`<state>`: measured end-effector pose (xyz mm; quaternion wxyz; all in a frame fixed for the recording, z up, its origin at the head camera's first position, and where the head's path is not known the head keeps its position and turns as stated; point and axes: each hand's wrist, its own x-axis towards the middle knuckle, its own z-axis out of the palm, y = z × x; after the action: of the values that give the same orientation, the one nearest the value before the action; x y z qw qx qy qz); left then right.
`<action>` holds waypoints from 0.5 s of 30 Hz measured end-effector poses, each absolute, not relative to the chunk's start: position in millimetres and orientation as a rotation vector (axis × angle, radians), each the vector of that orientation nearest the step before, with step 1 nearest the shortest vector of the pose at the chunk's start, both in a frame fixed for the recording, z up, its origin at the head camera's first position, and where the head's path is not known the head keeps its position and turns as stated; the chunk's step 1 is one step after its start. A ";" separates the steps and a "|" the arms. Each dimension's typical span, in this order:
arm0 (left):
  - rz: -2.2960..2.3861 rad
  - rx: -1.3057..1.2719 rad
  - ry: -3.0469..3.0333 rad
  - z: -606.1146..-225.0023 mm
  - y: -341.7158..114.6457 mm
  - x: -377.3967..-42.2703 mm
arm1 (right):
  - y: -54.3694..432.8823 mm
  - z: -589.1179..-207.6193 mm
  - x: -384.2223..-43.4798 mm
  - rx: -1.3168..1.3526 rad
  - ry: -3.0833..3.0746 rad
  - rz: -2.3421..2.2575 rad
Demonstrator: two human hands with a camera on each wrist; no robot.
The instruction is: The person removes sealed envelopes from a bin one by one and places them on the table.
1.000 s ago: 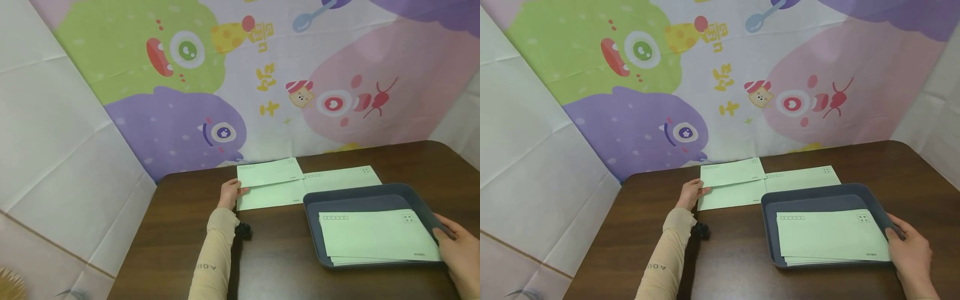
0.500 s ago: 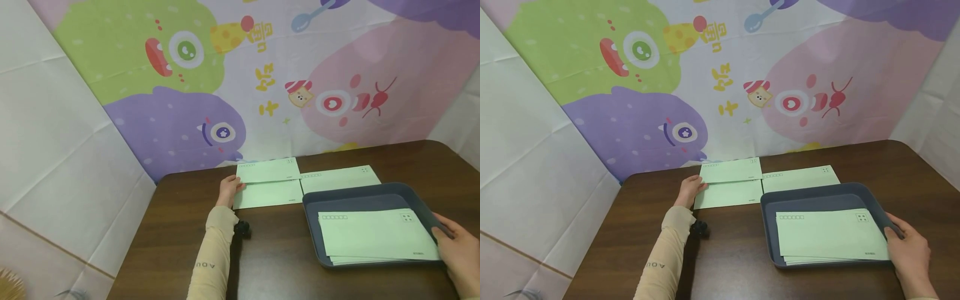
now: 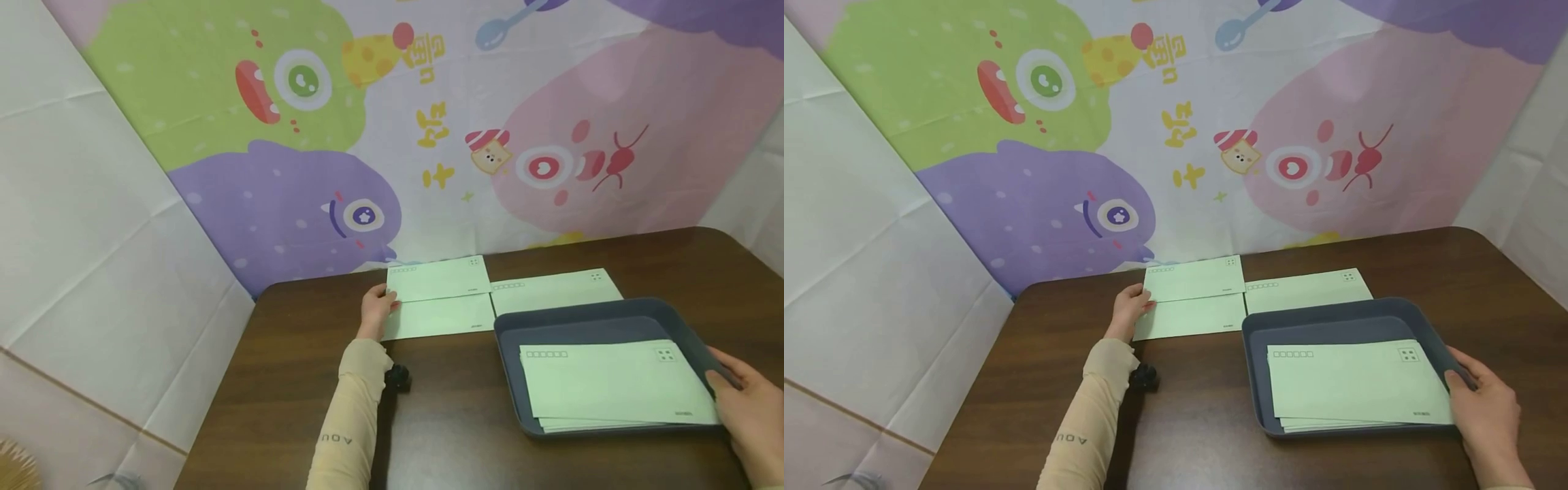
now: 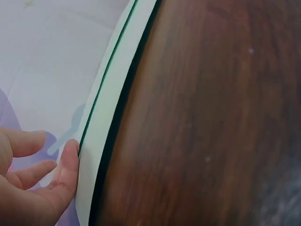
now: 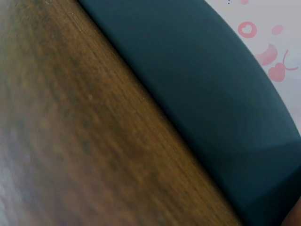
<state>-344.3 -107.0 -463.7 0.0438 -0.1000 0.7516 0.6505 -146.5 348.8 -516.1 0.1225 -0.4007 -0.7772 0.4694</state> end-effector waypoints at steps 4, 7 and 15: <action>1.948 -0.271 2.405 -464.7 -105.1 -340.4 | 348.0 -517.5 -146.5 -1.162 -2.282 1.355; 1.826 -0.186 2.556 -464.2 -99.5 -335.8 | 347.3 -517.9 -145.6 -1.155 -2.290 1.360; 1.388 0.308 2.677 -442.2 -62.6 -310.9 | 348.5 -516.5 -143.7 -1.095 -2.282 1.418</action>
<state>-310.9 -62.6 -442.2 0.0552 0.1015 0.8818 0.4572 -143.7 348.5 -516.5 0.1198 -0.3748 -0.7808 0.4853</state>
